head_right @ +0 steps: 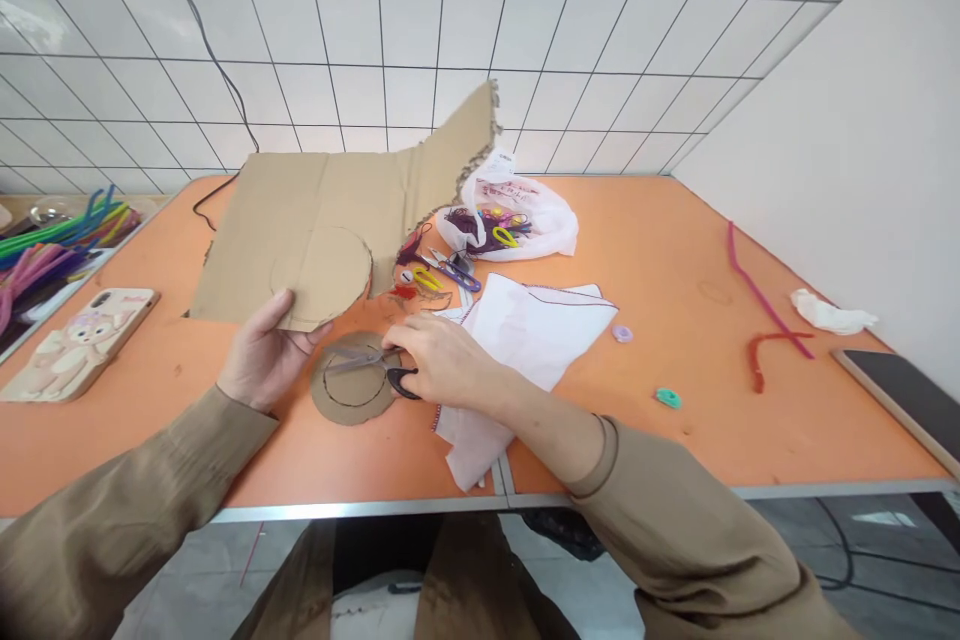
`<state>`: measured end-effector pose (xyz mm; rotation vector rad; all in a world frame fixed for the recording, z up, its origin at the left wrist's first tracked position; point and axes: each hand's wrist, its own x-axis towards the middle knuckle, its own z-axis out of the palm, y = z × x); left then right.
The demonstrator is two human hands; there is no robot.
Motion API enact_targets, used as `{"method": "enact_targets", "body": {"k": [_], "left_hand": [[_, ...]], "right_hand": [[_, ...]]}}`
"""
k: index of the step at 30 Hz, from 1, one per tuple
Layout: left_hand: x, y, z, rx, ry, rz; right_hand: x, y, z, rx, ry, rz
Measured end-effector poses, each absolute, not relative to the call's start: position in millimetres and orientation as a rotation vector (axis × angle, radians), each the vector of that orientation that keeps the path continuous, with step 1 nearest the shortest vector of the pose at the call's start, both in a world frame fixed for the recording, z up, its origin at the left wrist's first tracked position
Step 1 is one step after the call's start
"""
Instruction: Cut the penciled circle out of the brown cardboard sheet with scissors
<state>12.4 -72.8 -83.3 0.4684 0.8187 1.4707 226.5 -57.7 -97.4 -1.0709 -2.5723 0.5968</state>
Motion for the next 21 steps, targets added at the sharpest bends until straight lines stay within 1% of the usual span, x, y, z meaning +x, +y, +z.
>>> {"method": "enact_targets", "body": {"k": [3,7,11,13,15,18,21], "left_hand": [[15,-74,-84,0.488,0.829,1.452],[16,-73,-83,0.545,0.869,1.467],[15,-72,-86,0.541,0.903,1.453],[15,-72,-88,0.548,0.876,1.447],[14,-73,-90,0.557,0.846,1.453],[14,-73,-92,0.574,0.812,1.477],[11,-70,-91,0.556,0.792,1.528]], "right_hand": [[230,-60,-93,-0.955,-2.662,0.646],[235,-60,-84,-0.717,-2.705,0.846],[243,-56,-84,-0.669,-2.462,1.130],[248,-52,-89,-0.640,-2.251,1.305],[251,-49,-93,-0.606,-1.993,1.392],[251,-47,-98,-0.649,-1.772,1.295],[245,-48,-99,-0.817,-1.928,1.039]]}}
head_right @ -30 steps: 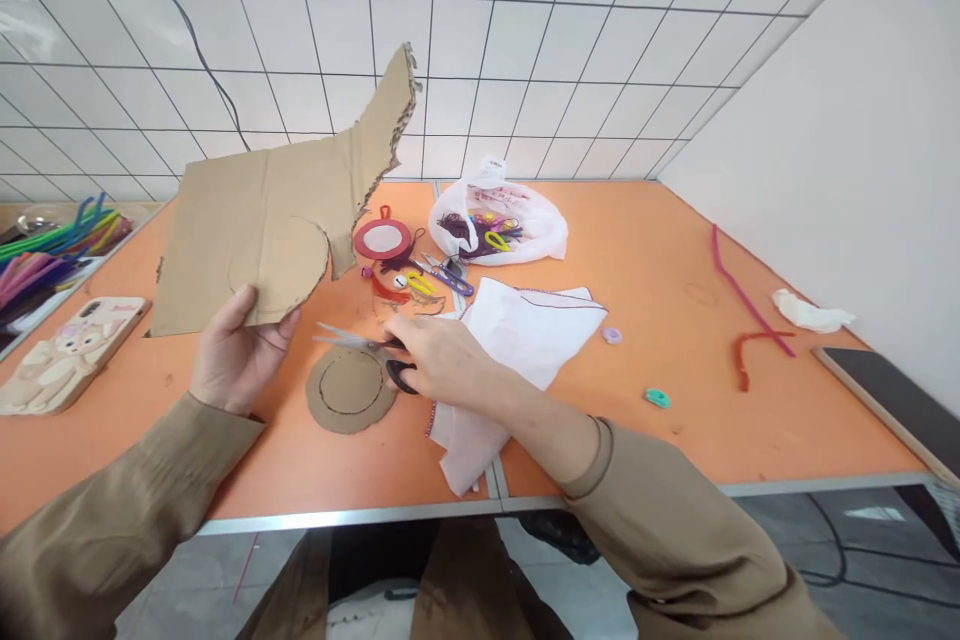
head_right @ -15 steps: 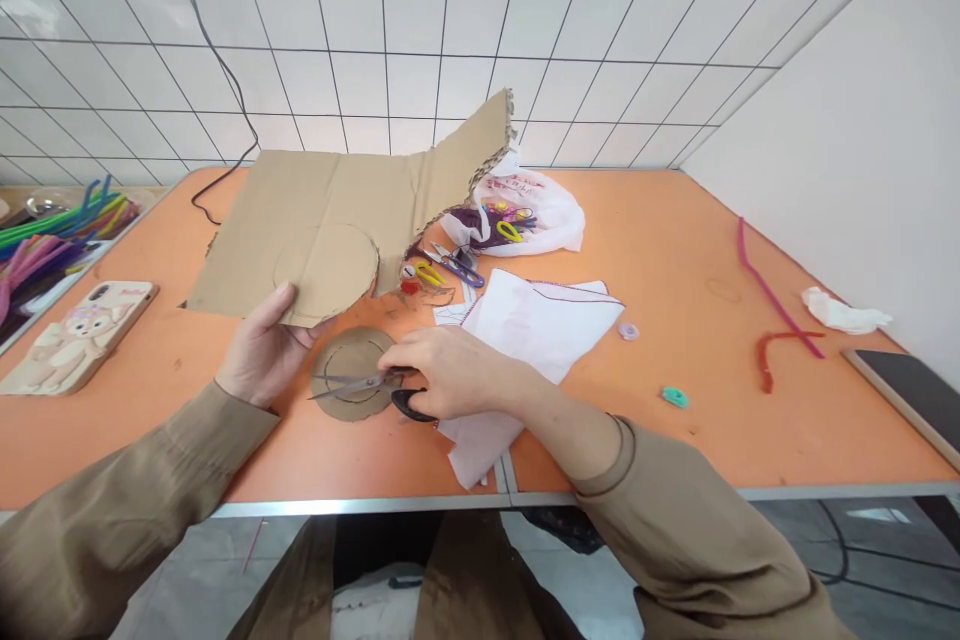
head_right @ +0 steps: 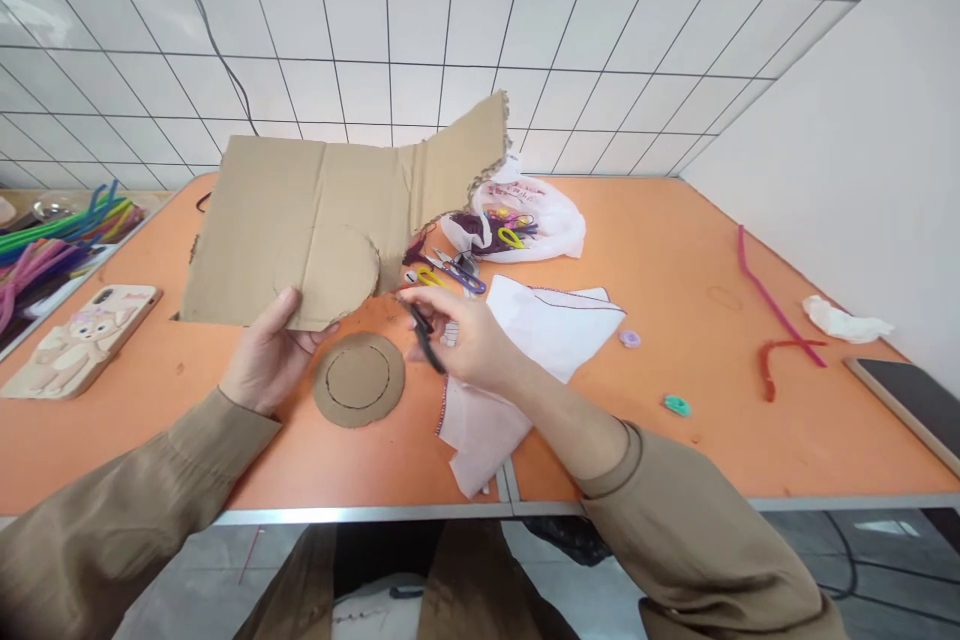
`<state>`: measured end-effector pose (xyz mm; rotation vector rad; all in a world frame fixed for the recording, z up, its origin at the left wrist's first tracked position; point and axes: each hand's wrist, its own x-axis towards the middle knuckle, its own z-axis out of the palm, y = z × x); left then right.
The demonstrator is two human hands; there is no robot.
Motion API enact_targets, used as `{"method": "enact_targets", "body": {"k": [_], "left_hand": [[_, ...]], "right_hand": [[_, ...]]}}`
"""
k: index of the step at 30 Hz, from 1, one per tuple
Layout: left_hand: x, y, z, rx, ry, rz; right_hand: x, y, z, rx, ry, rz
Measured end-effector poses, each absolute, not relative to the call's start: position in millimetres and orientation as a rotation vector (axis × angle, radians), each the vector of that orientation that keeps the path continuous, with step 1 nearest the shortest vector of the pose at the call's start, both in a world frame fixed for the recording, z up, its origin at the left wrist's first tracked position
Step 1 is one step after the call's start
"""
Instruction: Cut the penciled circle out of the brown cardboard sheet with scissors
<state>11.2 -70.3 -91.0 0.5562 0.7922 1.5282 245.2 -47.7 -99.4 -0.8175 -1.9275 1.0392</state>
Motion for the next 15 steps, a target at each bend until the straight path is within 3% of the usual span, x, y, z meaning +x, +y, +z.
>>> {"method": "enact_targets", "body": {"k": [7,15], "left_hand": [[-6,-60,-82,0.413,0.750,1.645],[10,-68,-84,0.427,0.799,1.556]], "right_hand": [[230,-56,-101,-0.861,-2.512,0.375],[216,-61,-103,-0.967,-2.609,0.300]]}}
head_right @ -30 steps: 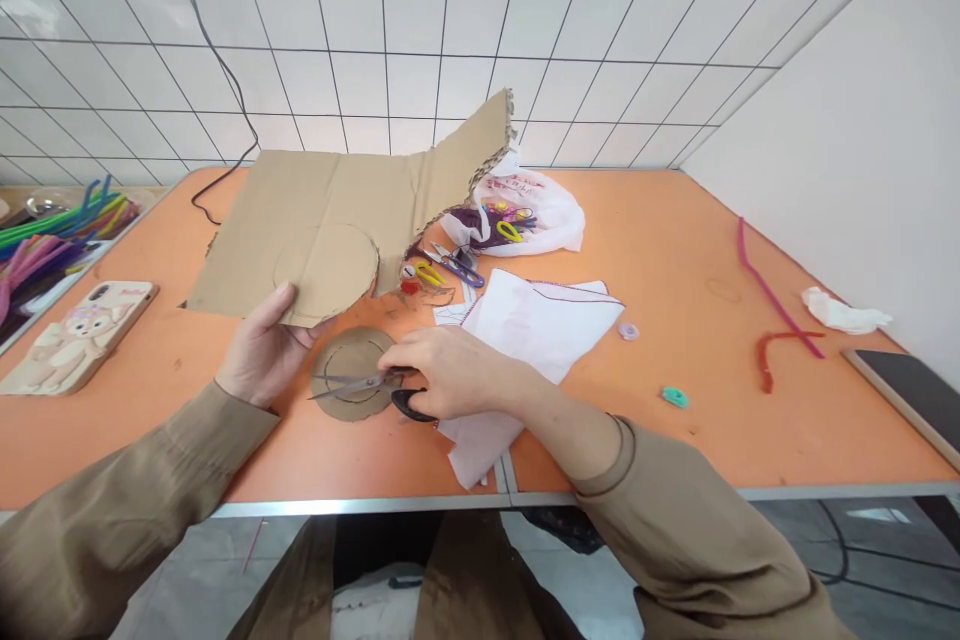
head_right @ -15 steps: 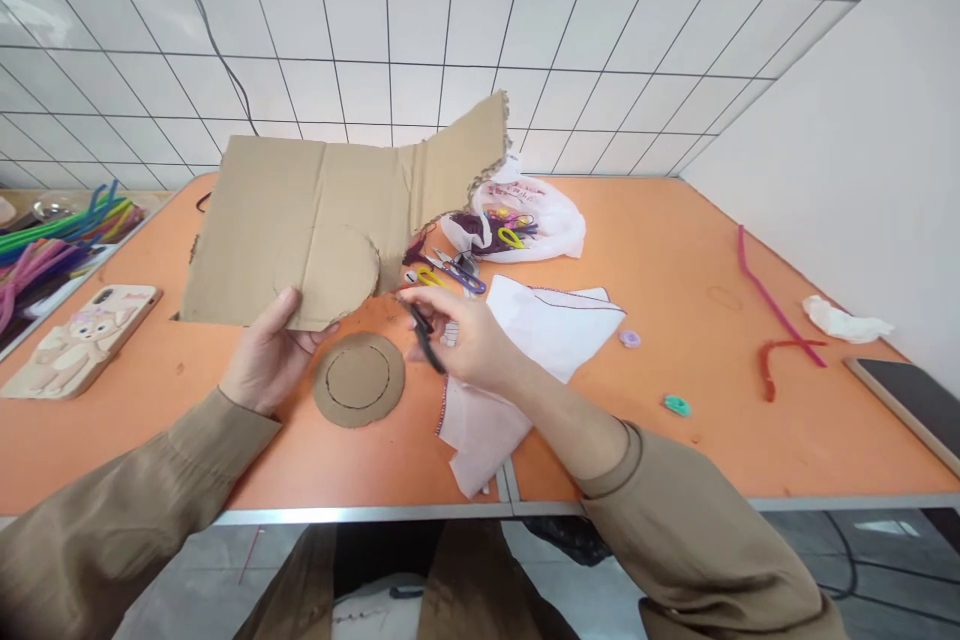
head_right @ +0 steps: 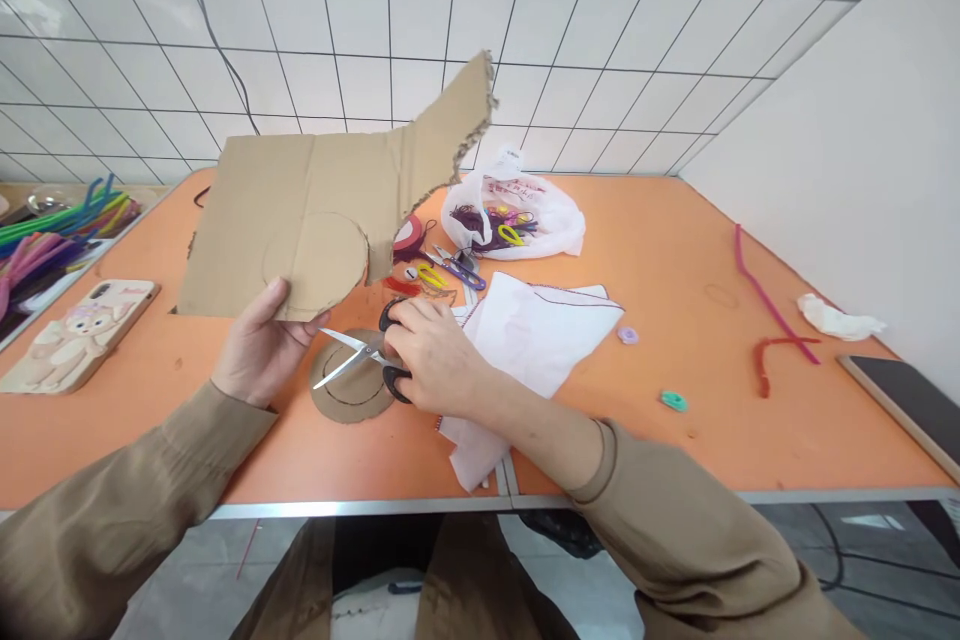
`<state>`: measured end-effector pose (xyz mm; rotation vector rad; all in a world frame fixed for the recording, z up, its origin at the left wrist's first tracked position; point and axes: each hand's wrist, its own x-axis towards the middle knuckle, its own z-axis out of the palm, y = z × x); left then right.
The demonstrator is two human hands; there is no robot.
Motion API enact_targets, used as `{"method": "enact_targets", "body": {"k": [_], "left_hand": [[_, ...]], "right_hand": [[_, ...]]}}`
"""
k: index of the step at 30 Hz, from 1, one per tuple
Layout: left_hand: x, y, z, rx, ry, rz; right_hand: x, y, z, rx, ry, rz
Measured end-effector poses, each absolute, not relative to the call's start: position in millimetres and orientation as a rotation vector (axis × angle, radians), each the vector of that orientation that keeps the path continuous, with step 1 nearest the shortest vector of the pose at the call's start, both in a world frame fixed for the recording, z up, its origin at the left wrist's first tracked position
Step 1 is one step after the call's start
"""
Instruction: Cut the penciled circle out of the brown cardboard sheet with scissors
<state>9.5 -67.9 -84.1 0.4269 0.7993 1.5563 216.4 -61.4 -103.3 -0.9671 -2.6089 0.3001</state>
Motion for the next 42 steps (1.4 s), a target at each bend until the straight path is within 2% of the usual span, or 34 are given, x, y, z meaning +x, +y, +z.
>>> {"method": "enact_targets", "body": {"k": [4,7,15,21,31,36,42], "left_hand": [[12,-72,-83,0.550,0.844,1.670],[10,-76,-80,0.648,0.826,1.761],[32,-86,-89,0.510,0.683,1.435],[38,-78,-101,0.421,0.673,1.318],[45,-79,-106,0.415,0.690,1.343],[45,-79,-109,0.482,0.718,1.375],[47,-81,-108,0.577,0.719,1.428]], "right_hand": [[216,-65,-96,-1.158,-2.677,0.388],[217,-65,-93,-1.207,-2.702,0.326],[207,-65,-98,-1.330,-2.537,0.301],[203,-64,-109,-1.235,-2.418,0.537],[211,-61,-114,-1.126,-2.487,0.429],[208,-73,-107,-1.252,-2.494,0.279],[208,-75,-103,-1.353,-2.525,0.331]]}}
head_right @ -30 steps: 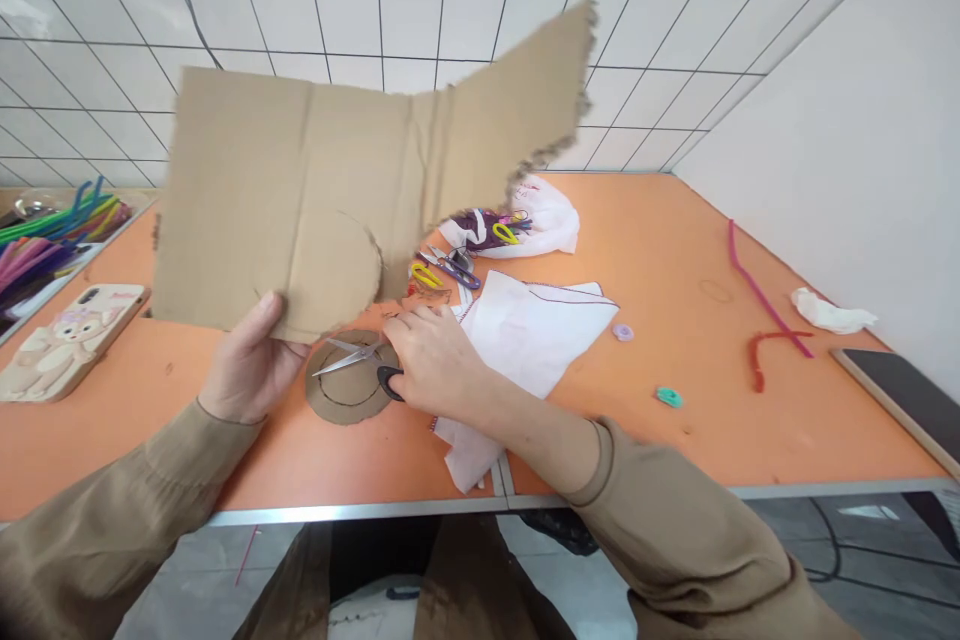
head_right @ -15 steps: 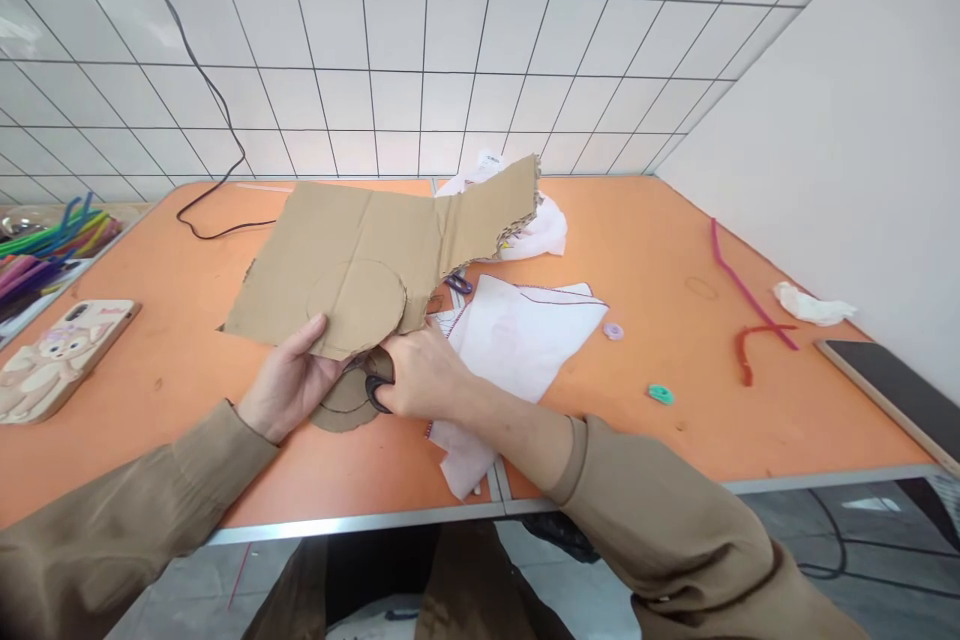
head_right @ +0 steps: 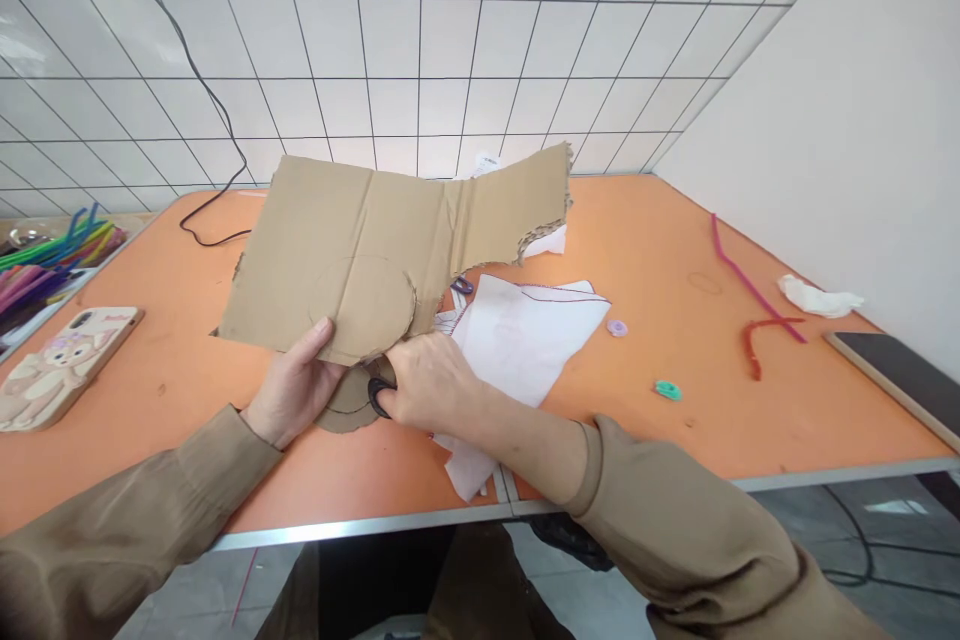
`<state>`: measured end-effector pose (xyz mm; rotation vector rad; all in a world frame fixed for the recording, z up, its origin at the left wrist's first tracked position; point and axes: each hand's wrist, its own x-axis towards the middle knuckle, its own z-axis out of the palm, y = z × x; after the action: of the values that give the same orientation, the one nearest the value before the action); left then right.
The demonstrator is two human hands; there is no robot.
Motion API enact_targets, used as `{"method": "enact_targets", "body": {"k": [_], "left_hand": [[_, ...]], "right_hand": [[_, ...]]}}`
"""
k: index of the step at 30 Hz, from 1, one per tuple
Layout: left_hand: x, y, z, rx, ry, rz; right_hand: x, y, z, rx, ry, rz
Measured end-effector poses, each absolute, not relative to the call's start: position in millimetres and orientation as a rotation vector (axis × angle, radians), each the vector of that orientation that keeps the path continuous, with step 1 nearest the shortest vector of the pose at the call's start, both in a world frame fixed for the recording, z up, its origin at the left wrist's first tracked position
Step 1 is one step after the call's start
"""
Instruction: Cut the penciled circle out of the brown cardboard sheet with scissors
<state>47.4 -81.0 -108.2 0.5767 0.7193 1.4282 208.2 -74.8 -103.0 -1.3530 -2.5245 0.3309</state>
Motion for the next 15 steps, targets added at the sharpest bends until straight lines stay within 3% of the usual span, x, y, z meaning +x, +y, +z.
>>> {"method": "enact_targets", "body": {"k": [7,15], "left_hand": [[37,-81,-109,0.637,0.700,1.318],[42,-82,-107,0.603,0.735,1.365]], "right_hand": [[215,-62,-113,-1.227,-2.323,0.702],[217,-57,-121,-1.173,-2.215,0.853]]}}
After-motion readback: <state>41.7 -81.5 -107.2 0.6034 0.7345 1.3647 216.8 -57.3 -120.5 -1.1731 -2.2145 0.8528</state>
